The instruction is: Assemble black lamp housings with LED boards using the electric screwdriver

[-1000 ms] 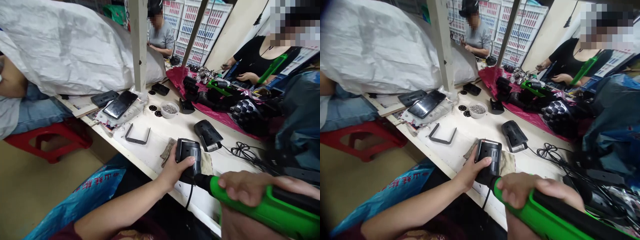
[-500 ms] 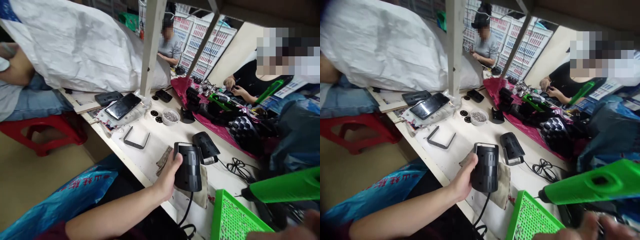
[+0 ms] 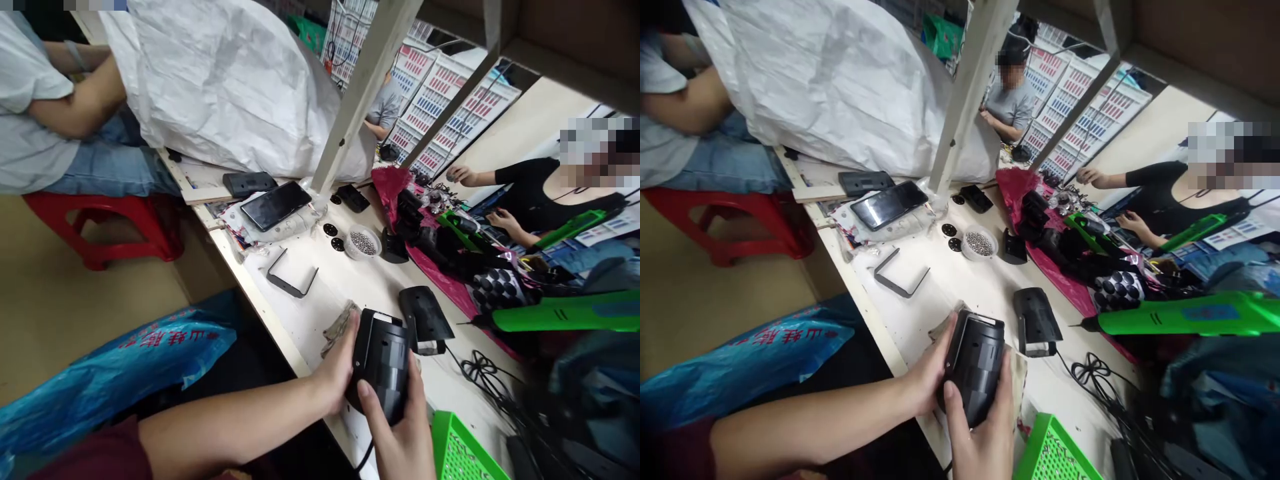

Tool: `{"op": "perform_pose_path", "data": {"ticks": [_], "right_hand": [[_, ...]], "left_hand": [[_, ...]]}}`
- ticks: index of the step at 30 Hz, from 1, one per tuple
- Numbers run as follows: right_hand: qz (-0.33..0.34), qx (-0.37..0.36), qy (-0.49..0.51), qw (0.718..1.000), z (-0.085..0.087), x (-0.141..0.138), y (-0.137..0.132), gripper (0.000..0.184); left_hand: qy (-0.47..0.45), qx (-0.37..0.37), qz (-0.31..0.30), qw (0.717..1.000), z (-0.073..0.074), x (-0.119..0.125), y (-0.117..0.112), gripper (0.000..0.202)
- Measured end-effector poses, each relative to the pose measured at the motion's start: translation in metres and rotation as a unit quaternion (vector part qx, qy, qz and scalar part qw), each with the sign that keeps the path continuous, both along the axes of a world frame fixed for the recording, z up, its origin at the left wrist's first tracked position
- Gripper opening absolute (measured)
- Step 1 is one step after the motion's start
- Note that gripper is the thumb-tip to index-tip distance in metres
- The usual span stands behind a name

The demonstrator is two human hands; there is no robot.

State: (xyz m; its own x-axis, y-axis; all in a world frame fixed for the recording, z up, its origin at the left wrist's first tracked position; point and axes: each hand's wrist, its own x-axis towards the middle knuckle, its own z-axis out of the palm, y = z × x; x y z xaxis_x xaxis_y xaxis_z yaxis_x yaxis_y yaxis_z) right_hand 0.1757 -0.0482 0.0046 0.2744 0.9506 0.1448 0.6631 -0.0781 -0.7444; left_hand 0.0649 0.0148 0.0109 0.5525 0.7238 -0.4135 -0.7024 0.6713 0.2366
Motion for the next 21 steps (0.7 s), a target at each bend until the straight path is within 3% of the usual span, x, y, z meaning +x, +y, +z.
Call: {"op": "perform_pose_path", "data": {"ticks": [6, 11, 16, 21], "right_hand": [[-0.066, -0.066, 0.153, 0.984, 0.015, -0.008, -0.004, 0.087], [-0.075, -0.060, 0.151, 0.984, 0.028, -0.008, -0.003, 0.084], [-0.107, -0.086, 0.191, 0.972, 0.030, 0.009, -0.001, 0.080], [-0.107, -0.071, 0.114, 0.985, 0.035, 0.022, 0.021, 0.081]], "left_hand": [[0.040, 0.030, 0.053, 0.997, -0.001, 0.002, 0.001, 0.062], [0.033, 0.026, 0.060, 0.997, -0.001, 0.003, 0.000, 0.059], [0.019, -0.047, 0.000, 0.999, 0.002, -0.006, 0.004, 0.069], [-0.014, -0.049, -0.015, 0.999, 0.006, -0.026, 0.010, 0.077]]}}
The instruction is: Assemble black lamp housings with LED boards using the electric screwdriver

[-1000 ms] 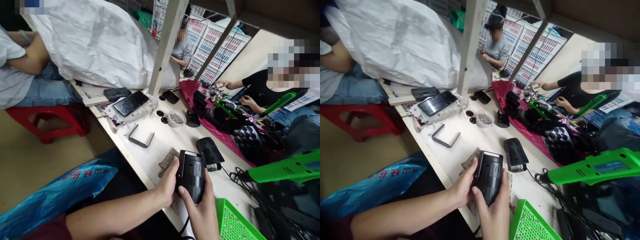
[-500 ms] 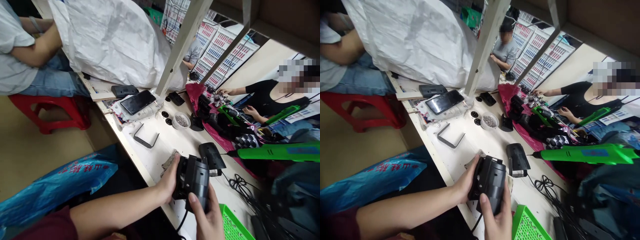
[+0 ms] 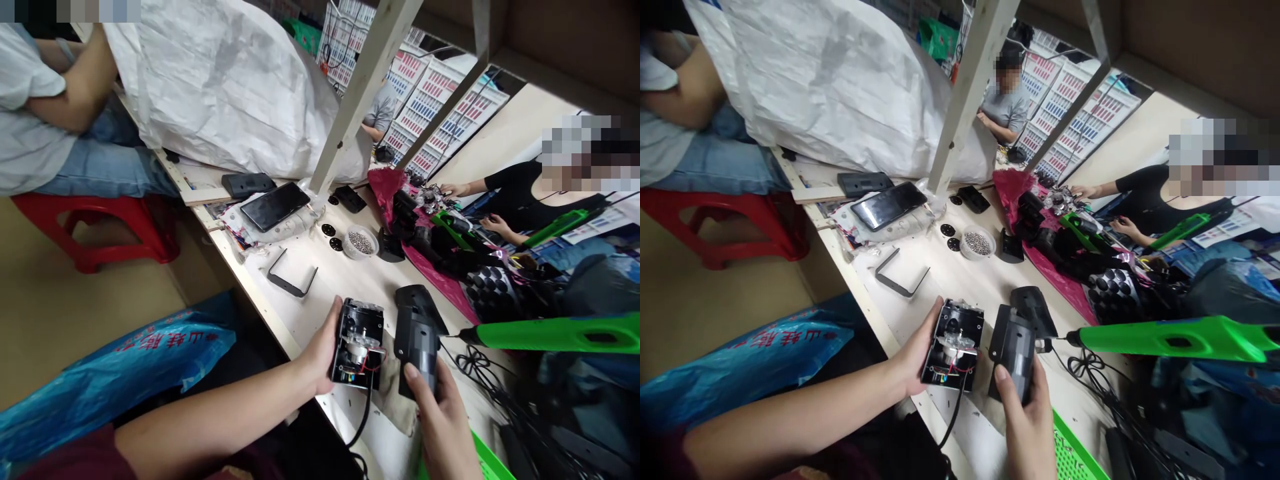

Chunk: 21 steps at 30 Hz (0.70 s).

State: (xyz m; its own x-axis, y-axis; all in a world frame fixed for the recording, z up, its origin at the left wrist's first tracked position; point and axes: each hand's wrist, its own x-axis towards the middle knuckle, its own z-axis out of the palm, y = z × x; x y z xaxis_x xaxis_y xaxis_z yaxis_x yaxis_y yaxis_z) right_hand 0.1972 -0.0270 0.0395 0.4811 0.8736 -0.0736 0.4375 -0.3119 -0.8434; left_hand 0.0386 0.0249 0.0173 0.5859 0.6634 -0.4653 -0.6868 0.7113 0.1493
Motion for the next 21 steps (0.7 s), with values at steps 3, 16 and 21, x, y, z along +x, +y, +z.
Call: {"op": "perform_pose_path", "data": {"ticks": [3, 16, 21], "right_hand": [[0.056, 0.017, -0.104, 0.993, -0.003, 0.001, 0.032, 0.090], [0.149, 0.038, -0.239, 0.959, -0.036, -0.004, 0.066, 0.084], [0.145, 0.073, -0.214, 0.963, -0.016, -0.009, 0.024, 0.057]], "left_hand": [[-0.011, 0.007, -0.008, 1.000, 0.002, -0.009, 0.005, 0.077], [0.002, -0.017, -0.015, 1.000, -0.007, -0.019, 0.014, 0.072], [-0.015, 0.008, -0.032, 0.999, -0.012, -0.020, 0.015, 0.077]]}}
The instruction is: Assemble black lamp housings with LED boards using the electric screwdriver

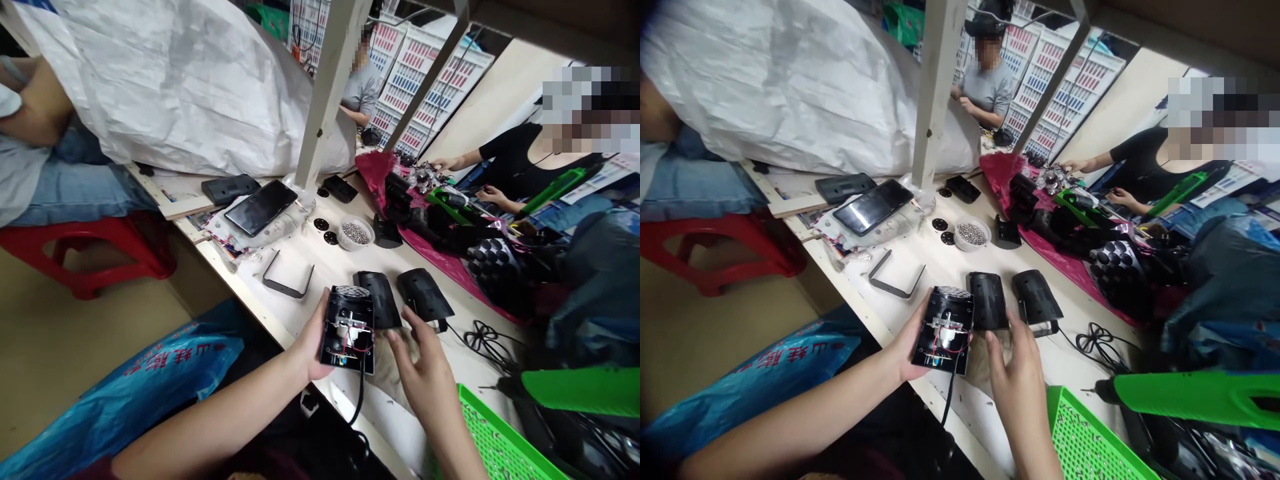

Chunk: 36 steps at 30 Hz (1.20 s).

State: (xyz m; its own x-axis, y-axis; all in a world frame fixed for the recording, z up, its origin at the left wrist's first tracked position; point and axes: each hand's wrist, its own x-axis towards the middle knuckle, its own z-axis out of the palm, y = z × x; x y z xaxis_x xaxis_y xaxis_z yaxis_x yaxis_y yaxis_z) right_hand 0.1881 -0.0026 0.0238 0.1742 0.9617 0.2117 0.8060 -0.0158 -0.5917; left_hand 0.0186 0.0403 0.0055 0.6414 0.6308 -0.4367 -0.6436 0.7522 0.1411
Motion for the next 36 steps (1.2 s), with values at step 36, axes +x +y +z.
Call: {"op": "perform_pose_path", "data": {"ticks": [36], "right_hand": [[-0.082, -0.033, 0.261, 0.961, -0.030, -0.029, -0.043, 0.045]], "left_hand": [[0.138, 0.012, 0.005, 0.990, 0.007, 0.019, -0.006, 0.064]]}}
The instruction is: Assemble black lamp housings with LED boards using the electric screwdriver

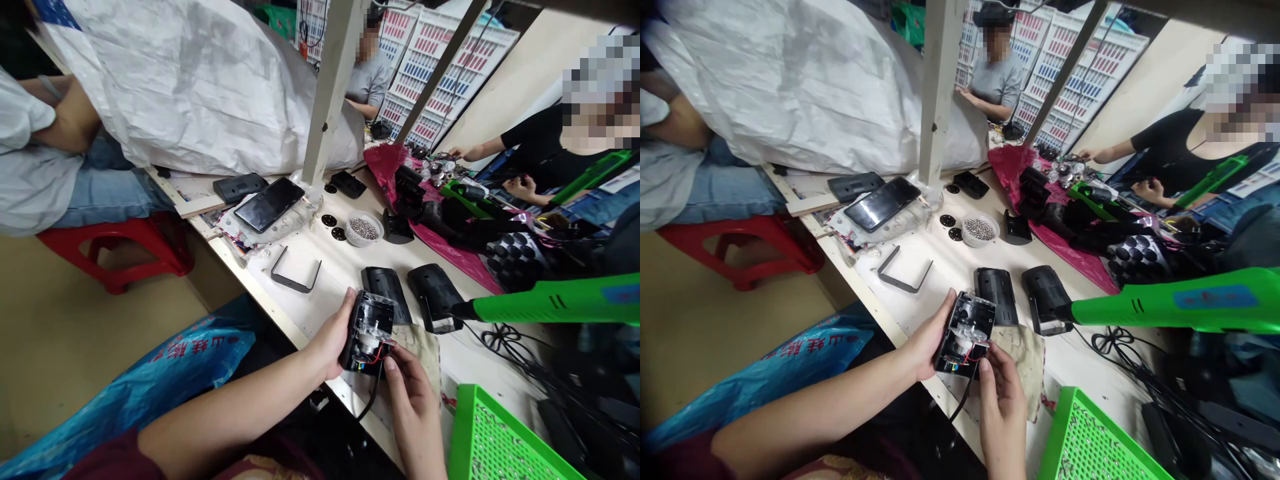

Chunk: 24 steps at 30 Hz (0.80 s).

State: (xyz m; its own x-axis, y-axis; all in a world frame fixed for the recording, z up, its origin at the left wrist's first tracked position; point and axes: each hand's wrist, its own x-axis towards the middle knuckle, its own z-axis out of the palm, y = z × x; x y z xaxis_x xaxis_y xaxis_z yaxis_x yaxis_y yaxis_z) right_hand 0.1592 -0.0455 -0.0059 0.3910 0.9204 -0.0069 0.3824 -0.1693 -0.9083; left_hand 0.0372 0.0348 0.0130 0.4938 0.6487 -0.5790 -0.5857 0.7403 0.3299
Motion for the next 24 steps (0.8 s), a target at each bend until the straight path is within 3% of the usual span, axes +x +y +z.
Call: {"op": "perform_pose_path", "data": {"ticks": [8, 12, 16, 24], "right_hand": [[0.000, -0.017, 0.033, 0.999, -0.005, 0.006, 0.010, 0.047], [-0.002, -0.028, 0.055, 0.998, -0.006, 0.008, 0.013, 0.051], [-0.015, -0.023, 0.059, 0.998, -0.006, 0.005, 0.014, 0.054], [0.023, 0.030, 0.068, 0.997, -0.007, -0.008, 0.012, 0.045]], "left_hand": [[-0.036, -0.018, -0.034, 0.999, 0.007, 0.002, 0.008, 0.072], [-0.043, -0.007, -0.023, 0.999, 0.008, 0.002, 0.008, 0.067], [-0.055, 0.013, -0.024, 0.998, 0.002, -0.001, 0.007, 0.058], [-0.142, 0.012, -0.015, 0.990, -0.009, -0.011, 0.008, 0.074]]}}
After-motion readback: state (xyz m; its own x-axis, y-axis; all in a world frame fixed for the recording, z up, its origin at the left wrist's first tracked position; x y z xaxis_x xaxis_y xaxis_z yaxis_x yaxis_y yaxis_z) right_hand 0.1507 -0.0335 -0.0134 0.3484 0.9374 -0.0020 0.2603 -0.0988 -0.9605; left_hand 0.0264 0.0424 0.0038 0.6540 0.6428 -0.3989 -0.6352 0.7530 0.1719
